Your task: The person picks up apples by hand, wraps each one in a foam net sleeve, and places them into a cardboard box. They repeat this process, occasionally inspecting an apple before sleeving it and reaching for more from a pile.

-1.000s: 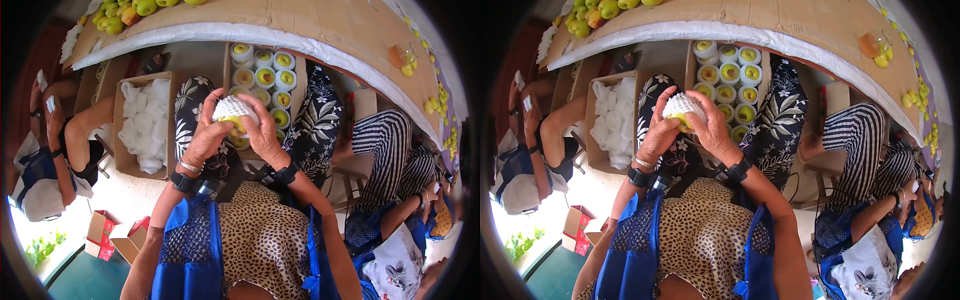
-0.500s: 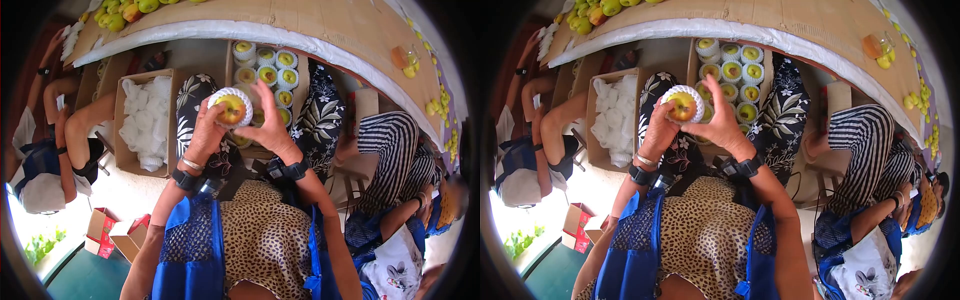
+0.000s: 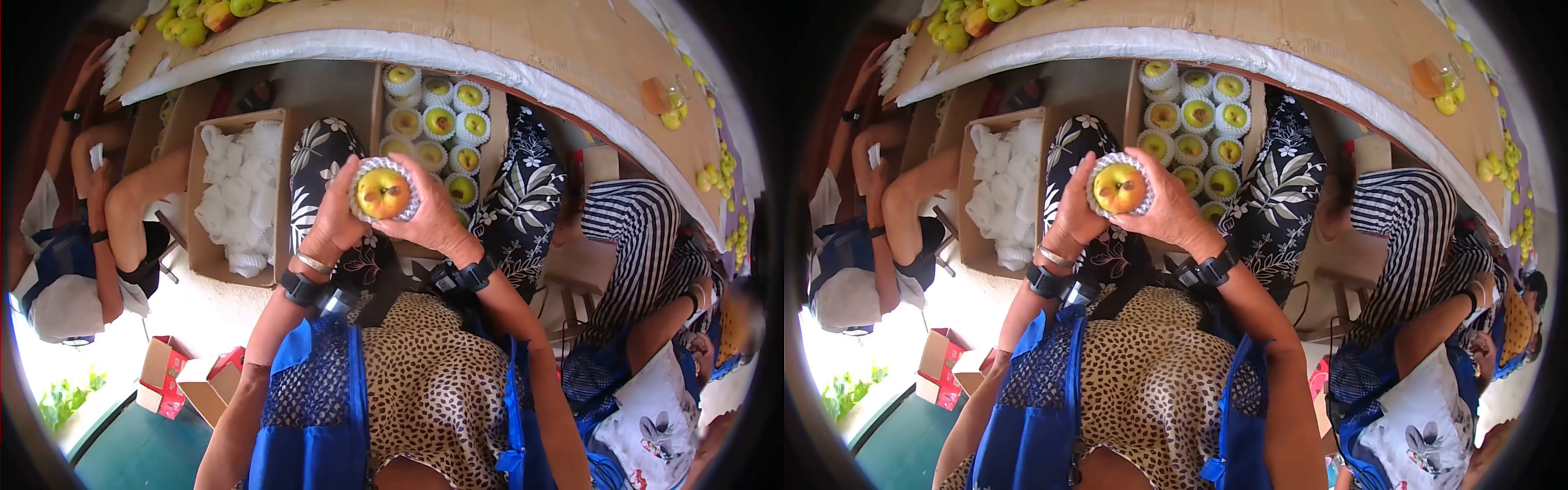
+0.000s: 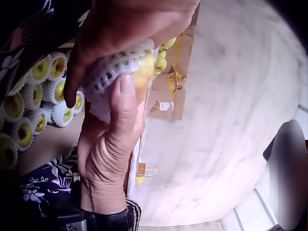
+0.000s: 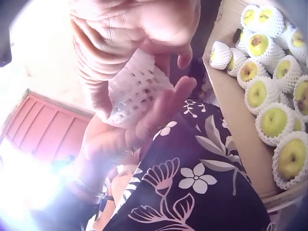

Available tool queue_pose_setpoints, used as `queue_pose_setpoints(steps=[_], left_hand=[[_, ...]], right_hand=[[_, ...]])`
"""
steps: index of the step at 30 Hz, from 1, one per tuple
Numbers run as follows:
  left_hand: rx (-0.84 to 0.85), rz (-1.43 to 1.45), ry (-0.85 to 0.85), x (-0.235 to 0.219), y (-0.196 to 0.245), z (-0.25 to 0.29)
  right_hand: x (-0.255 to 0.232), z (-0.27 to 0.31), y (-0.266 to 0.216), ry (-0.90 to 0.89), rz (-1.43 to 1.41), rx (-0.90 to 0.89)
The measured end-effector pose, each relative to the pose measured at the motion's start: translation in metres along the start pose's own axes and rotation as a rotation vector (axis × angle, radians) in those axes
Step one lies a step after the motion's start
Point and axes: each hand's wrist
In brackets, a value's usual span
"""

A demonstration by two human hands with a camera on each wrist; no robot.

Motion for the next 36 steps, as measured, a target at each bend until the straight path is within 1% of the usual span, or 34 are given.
queue_pose_setpoints(steps=[1,2,4,6,8,9,10,11,13,14,17,19,20,21,24,25,26,27,28,29,30,32,33,35,36], left_hand=[[-0.040,0.012,0.037,0.000,-0.001,0.002],[-0.050,0.036,0.024,0.001,-0.002,0.003],[-0.076,0.088,-0.006,0.002,-0.005,0.005],[-0.027,0.081,0.042,-0.001,-0.007,0.004],[0.018,0.040,0.116,0.001,-0.005,0.005],[0.117,-0.017,0.090,0.003,-0.003,0.010],[0.213,-0.076,0.095,-0.002,0.000,0.013],[0.173,-0.032,0.071,-0.012,0.007,0.009],[0.113,-0.076,0.083,-0.016,0.020,0.019],[0.092,-0.090,0.099,-0.015,0.026,0.025],[0.061,-0.035,0.175,-0.014,0.029,0.038],[0.130,-0.051,0.201,-0.021,0.023,0.034],[0.168,-0.059,0.215,-0.025,0.020,0.032],[0.200,-0.080,0.266,-0.025,0.017,0.029],[0.206,-0.144,0.284,-0.025,0.014,0.020],[0.188,-0.173,0.251,-0.022,0.014,0.019],[0.163,-0.124,0.246,-0.017,0.014,0.017],[0.140,-0.074,0.246,-0.013,0.015,0.015],[0.122,-0.021,0.250,-0.009,0.016,0.014],[0.123,0.011,0.272,-0.004,0.017,0.012],[0.156,0.002,0.238,0.001,0.019,0.012],[0.194,-0.104,0.170,0.006,0.024,0.007],[0.174,-0.131,0.168,0.010,0.026,0.008],[0.258,-0.241,0.197,0.008,0.016,-0.004],[0.303,-0.295,0.215,0.008,0.011,-0.008]], right_hand=[[0.001,0.000,0.001,-0.005,-0.016,0.005],[0.000,0.001,0.003,-0.010,-0.030,0.010],[-0.003,0.000,0.005,-0.082,0.061,-0.009],[-0.004,-0.001,0.001,-0.117,0.130,-0.033],[0.000,-0.004,-0.008,-0.038,0.138,-0.110],[0.003,-0.006,-0.011,0.004,0.146,-0.147],[0.009,-0.007,-0.010,-0.023,0.101,-0.126],[0.016,-0.006,-0.007,-0.007,0.094,-0.155],[0.030,-0.005,-0.009,0.041,0.125,-0.213],[0.037,-0.005,-0.014,0.115,0.185,-0.284],[0.048,-0.003,-0.020,0.094,0.257,-0.297],[0.049,-0.001,-0.018,0.094,0.265,-0.304],[0.049,0.000,-0.017,0.084,0.246,-0.274],[0.050,0.000,-0.016,0.072,0.225,-0.243],[0.042,-0.001,-0.015,0.006,0.107,-0.125],[0.036,-0.001,-0.015,-0.020,0.058,-0.078],[0.027,-0.005,-0.011,-0.015,-0.075,-0.113],[0.015,-0.010,-0.009,-0.014,-0.144,-0.048],[-0.007,-0.017,-0.016,-0.005,-0.137,0.065],[-0.019,-0.024,-0.001,0.058,-0.311,0.181],[-0.034,-0.032,-0.002,0.150,-0.395,0.314],[-0.052,-0.031,0.006,0.044,-0.407,0.396],[-0.050,-0.030,0.010,-0.047,-0.414,0.416],[-0.045,-0.030,0.017,-0.233,-0.427,0.446],[-0.045,-0.030,0.004,-0.315,-0.479,0.537]])
Point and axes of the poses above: each hand's wrist, its own z-axis away from the middle knuckle, its own x-axis out of the palm, y = z × x, and after that the axes turned 8 degrees about y, right-handed
